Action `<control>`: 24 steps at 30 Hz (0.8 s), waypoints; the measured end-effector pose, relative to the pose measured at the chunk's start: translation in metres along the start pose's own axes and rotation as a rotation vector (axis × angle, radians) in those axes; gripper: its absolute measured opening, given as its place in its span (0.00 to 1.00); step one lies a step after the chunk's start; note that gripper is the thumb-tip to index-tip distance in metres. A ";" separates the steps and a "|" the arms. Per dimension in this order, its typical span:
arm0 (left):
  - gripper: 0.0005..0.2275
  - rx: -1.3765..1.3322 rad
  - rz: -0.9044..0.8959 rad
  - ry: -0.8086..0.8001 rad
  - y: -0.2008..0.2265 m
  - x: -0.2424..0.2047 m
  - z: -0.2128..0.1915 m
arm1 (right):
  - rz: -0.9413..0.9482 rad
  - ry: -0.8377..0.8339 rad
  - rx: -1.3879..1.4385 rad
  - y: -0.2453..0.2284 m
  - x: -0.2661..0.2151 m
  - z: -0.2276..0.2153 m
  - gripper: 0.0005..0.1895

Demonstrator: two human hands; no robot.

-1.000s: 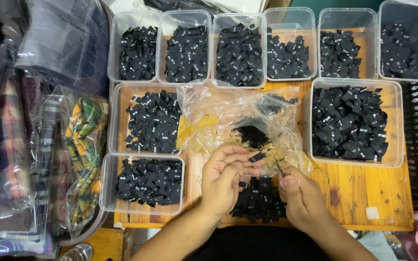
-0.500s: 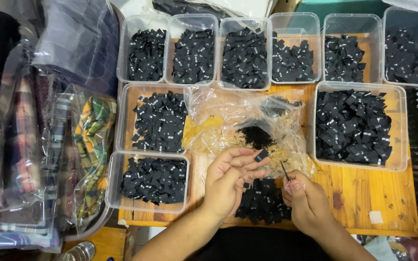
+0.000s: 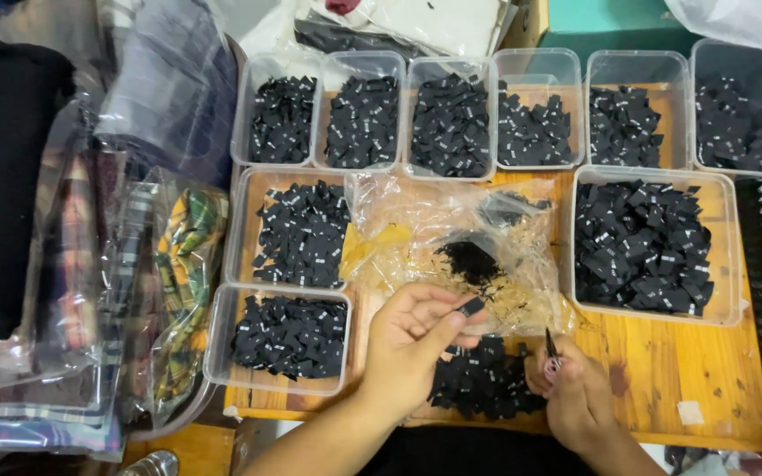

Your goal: Trimming excess plastic flashing from small black components using hand-held nippers.

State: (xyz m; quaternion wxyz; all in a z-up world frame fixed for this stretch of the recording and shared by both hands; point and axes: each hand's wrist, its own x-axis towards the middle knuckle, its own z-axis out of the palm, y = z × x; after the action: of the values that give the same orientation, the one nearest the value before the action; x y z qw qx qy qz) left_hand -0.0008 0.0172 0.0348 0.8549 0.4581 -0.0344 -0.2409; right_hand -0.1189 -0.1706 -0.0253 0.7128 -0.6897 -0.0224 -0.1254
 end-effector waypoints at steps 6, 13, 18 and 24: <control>0.06 0.557 0.148 0.037 0.079 0.016 0.005 | -0.061 0.080 0.066 0.017 -0.012 -0.004 0.25; 0.08 1.020 0.009 0.168 0.122 0.102 0.026 | -0.184 0.055 0.138 0.029 -0.018 -0.005 0.21; 0.05 1.242 0.043 0.204 0.102 0.159 0.019 | -0.168 0.070 0.169 0.034 -0.021 -0.007 0.20; 0.13 1.221 0.006 0.148 0.105 0.167 0.025 | -0.162 0.099 0.182 0.038 -0.021 -0.006 0.21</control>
State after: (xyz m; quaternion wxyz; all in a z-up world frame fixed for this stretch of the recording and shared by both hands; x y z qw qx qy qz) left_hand 0.1794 -0.0274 0.1060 0.4391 0.8805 -0.1078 -0.1428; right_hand -0.1318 -0.1725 -0.0671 0.7601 -0.6112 -0.0540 -0.2139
